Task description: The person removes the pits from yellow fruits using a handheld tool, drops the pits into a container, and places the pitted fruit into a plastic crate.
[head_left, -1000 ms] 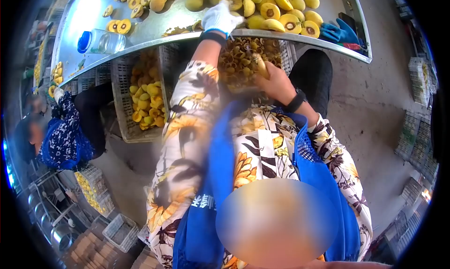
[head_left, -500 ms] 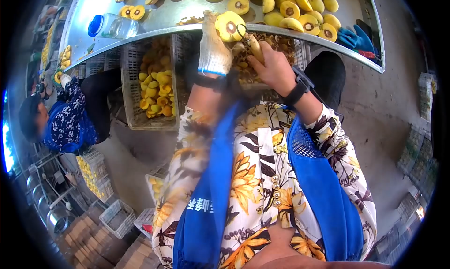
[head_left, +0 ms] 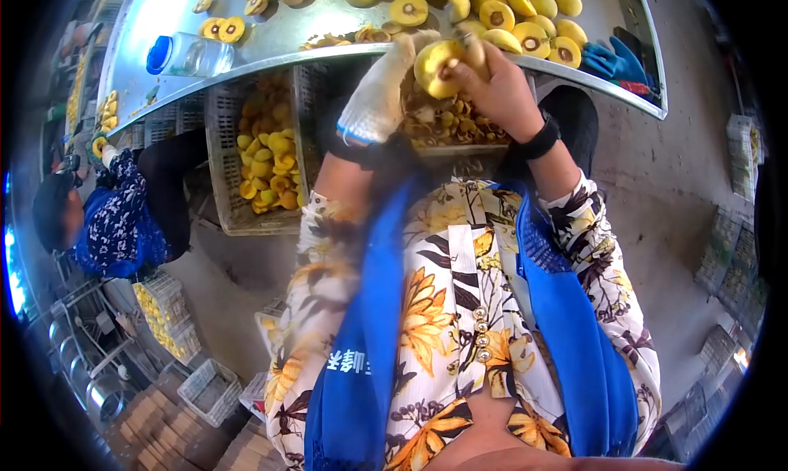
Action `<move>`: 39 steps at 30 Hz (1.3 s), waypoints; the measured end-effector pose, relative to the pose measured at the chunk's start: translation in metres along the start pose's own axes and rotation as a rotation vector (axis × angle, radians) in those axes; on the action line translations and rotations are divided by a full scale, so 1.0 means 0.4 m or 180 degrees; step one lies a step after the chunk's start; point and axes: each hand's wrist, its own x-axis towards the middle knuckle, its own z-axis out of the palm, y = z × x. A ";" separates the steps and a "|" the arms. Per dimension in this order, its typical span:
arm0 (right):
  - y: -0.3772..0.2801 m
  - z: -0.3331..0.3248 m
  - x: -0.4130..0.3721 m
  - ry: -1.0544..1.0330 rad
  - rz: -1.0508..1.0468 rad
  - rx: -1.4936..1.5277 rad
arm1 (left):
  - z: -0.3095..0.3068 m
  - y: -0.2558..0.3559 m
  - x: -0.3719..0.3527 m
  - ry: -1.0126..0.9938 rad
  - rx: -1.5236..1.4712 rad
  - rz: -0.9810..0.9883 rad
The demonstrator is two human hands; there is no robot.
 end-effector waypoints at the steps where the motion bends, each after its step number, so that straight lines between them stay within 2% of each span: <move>1: 0.003 0.011 0.002 0.0154 0.0202 0.0340 | 0.003 -0.005 -0.006 0.0221 0.0590 0.0292; 2: -0.021 0.016 -0.004 -0.0215 0.0701 0.1512 | 0.003 -0.009 -0.013 0.0437 0.1183 0.0573; 3: -0.030 0.034 -0.014 -0.0221 0.0968 0.1597 | 0.004 -0.017 -0.019 0.0650 0.1774 0.0849; 4: -0.037 0.052 -0.023 -0.0230 0.1231 0.1676 | -0.004 -0.061 0.009 0.0616 0.0298 0.0808; 5: -0.035 0.063 -0.025 -0.0232 0.1481 0.1747 | -0.010 -0.062 0.014 0.0818 0.0230 0.0570; 6: 0.002 0.075 -0.032 -0.0346 0.1269 0.1132 | -0.015 -0.060 0.015 0.1018 0.0159 0.0330; 7: 0.014 0.080 -0.040 -0.0142 0.0723 0.0426 | -0.020 -0.060 0.017 0.1222 0.0083 0.0084; 8: 0.006 0.083 -0.047 0.0061 0.0171 -0.0276 | -0.018 -0.068 0.026 0.1244 -0.0644 0.0332; 9: -0.008 0.084 -0.053 0.0272 -0.0386 -0.0975 | -0.025 -0.070 0.032 0.1230 -0.0556 0.0334; 10: -0.029 0.063 -0.058 -0.0139 0.0517 -0.0574 | -0.035 -0.071 0.035 0.1215 -0.0468 0.0331; 13: -0.044 0.046 -0.066 -0.0490 0.0092 -0.1185 | -0.050 -0.069 0.029 0.1179 -0.0036 0.0230; 16: -0.011 0.063 -0.074 -0.0614 0.0324 -0.0981 | -0.038 -0.062 0.027 0.1185 0.0071 0.0293; 19: -0.032 0.064 -0.083 -0.0622 0.0014 -0.1250 | -0.027 -0.062 0.027 0.1213 0.0053 0.0399; 24: -0.040 0.072 -0.096 -0.0725 0.0042 -0.1286 | -0.021 -0.069 0.030 0.1325 0.0250 0.0478; 27: -0.052 0.071 -0.106 -0.0795 0.0092 -0.1274 | -0.021 -0.058 0.032 0.1173 0.0364 0.0412; 28: -0.055 0.070 -0.108 -0.0837 0.0111 -0.1275 | -0.031 -0.053 0.034 0.0992 0.0507 0.0174; 31: -0.054 0.055 -0.109 -0.1363 0.0458 -0.1173 | -0.081 -0.034 0.050 0.0313 0.1090 -0.0410; 34: 0.026 0.062 -0.122 -0.1530 0.0041 -0.1020 | -0.134 -0.044 0.092 -0.0504 0.1829 -0.0684; 37: -0.006 0.054 -0.107 -0.1719 0.0934 -0.0158 | -0.110 -0.030 0.065 -0.0099 0.1377 -0.0831; 38: -0.010 0.058 -0.104 -0.1614 0.1213 0.0258 | -0.126 -0.052 0.070 0.0031 0.1111 -0.0474; 39: -0.015 0.063 -0.105 -0.1507 0.1493 0.0677 | -0.076 -0.028 0.028 0.0164 0.0420 -0.0195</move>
